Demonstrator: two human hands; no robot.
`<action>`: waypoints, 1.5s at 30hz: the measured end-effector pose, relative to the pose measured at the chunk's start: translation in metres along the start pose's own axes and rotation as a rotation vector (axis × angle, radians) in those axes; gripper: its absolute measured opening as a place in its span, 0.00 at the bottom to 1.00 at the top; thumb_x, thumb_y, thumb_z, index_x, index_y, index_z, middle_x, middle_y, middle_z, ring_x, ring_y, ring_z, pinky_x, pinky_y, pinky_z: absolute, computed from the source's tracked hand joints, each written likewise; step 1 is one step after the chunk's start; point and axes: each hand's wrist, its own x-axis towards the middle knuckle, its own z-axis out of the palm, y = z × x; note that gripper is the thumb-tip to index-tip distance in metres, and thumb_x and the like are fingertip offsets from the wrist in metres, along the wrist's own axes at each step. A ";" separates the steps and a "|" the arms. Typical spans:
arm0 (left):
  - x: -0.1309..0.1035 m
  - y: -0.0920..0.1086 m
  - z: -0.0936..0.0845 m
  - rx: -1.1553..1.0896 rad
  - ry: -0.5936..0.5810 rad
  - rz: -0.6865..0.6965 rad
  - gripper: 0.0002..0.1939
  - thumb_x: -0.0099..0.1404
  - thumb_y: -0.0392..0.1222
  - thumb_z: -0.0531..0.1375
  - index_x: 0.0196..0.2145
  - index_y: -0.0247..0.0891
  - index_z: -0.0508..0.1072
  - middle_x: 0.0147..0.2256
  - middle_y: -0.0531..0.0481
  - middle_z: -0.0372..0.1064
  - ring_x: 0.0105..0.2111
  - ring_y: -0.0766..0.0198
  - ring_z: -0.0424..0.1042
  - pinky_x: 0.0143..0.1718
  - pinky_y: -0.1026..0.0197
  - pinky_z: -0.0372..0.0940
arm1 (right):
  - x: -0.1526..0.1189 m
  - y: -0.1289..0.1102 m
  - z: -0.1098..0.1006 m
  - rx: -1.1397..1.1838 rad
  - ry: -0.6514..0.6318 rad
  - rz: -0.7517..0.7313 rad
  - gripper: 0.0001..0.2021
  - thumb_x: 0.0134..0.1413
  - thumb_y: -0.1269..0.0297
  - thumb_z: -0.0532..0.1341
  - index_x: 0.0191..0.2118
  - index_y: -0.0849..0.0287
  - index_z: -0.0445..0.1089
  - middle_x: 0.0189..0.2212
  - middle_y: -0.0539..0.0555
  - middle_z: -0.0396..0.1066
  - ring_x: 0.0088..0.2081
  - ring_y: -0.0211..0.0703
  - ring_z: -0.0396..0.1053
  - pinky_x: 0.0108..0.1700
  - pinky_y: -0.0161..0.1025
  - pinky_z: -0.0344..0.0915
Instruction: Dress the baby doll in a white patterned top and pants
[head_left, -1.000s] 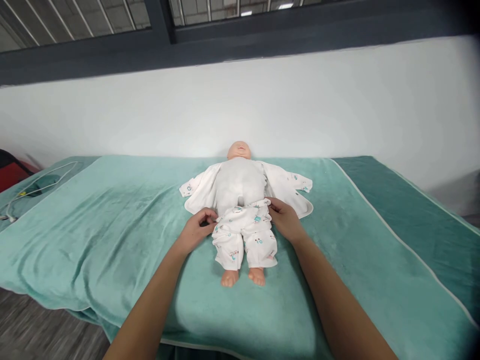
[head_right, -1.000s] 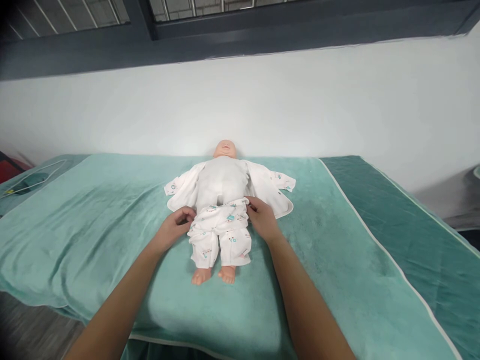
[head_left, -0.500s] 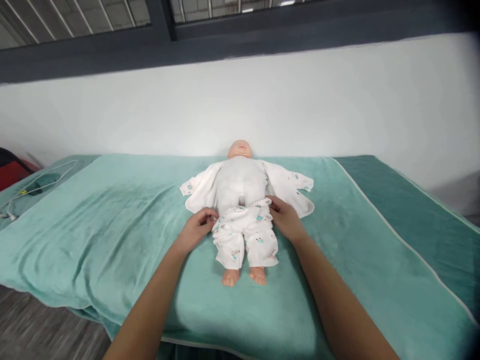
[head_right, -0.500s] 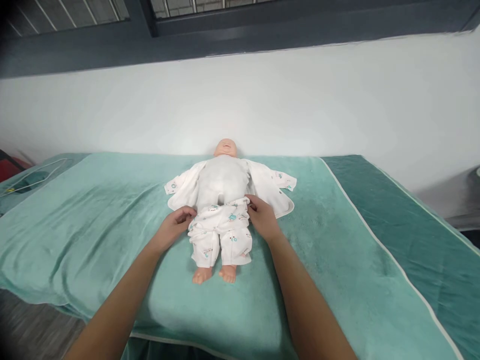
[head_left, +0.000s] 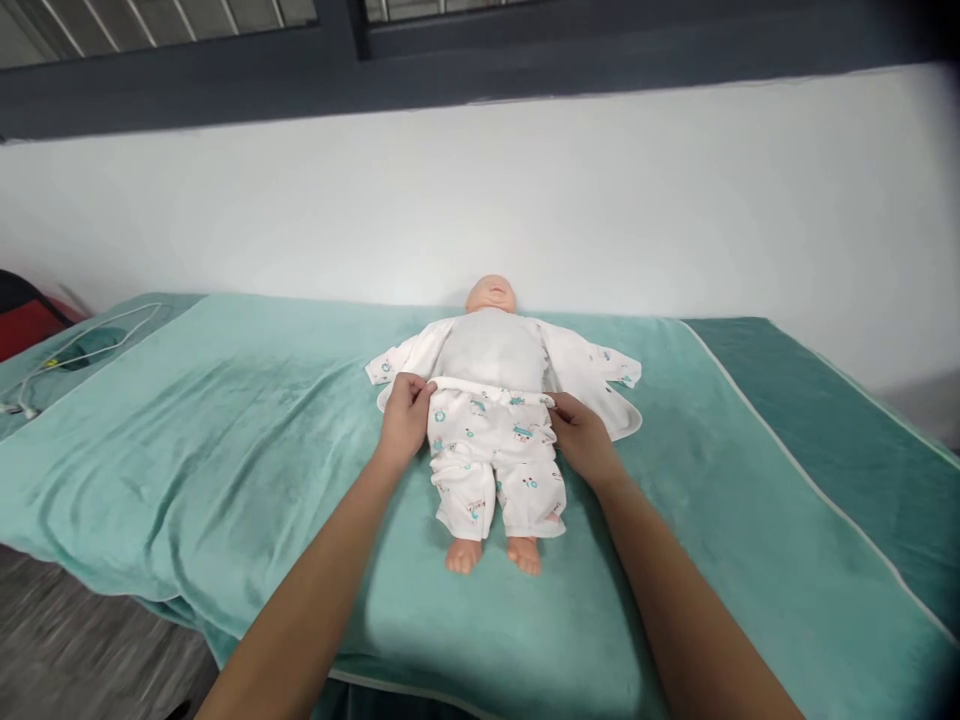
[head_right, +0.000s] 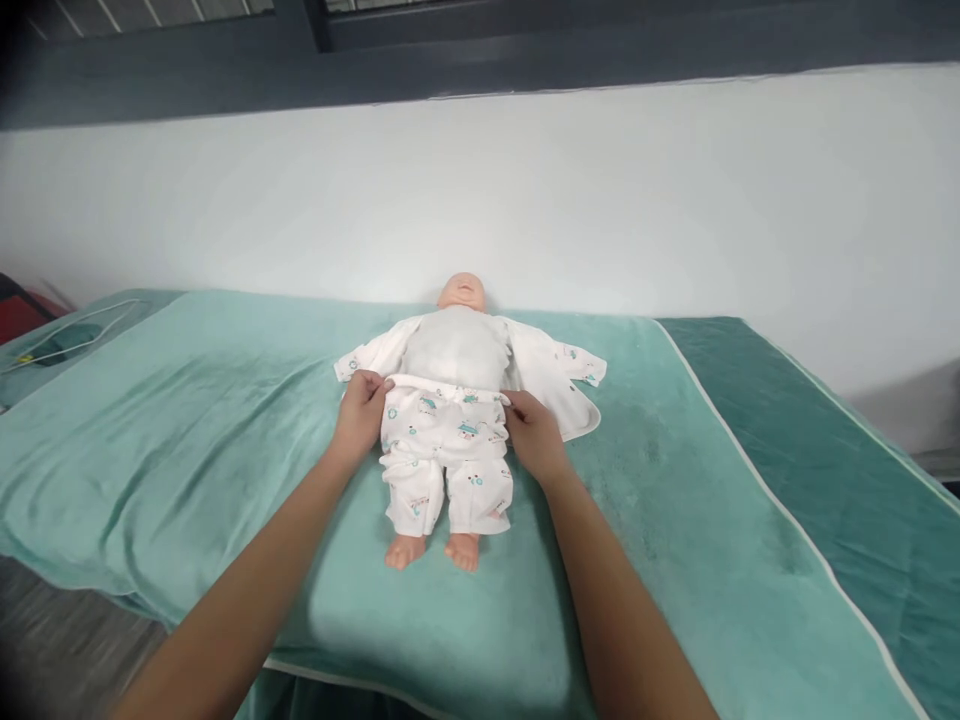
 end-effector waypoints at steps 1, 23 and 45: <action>0.002 0.001 0.003 0.021 0.027 -0.003 0.06 0.67 0.42 0.58 0.34 0.41 0.63 0.30 0.54 0.66 0.32 0.64 0.66 0.36 0.62 0.61 | 0.001 0.001 0.000 0.010 0.003 0.026 0.15 0.56 0.60 0.57 0.46 0.55 0.76 0.37 0.53 0.77 0.37 0.46 0.72 0.39 0.42 0.67; 0.015 0.003 0.013 -0.199 -0.045 0.068 0.09 0.69 0.41 0.57 0.40 0.38 0.77 0.41 0.46 0.75 0.43 0.60 0.72 0.49 0.58 0.66 | 0.052 -0.009 -0.016 -0.373 0.038 -0.614 0.13 0.56 0.47 0.61 0.34 0.52 0.70 0.45 0.59 0.74 0.49 0.54 0.71 0.52 0.50 0.66; 0.077 0.003 0.040 -0.026 -0.027 0.067 0.06 0.70 0.44 0.55 0.38 0.42 0.61 0.26 0.58 0.61 0.28 0.65 0.63 0.33 0.63 0.56 | 0.101 -0.011 0.004 -0.206 0.264 -0.002 0.12 0.53 0.51 0.61 0.32 0.55 0.69 0.29 0.53 0.73 0.35 0.48 0.68 0.39 0.44 0.63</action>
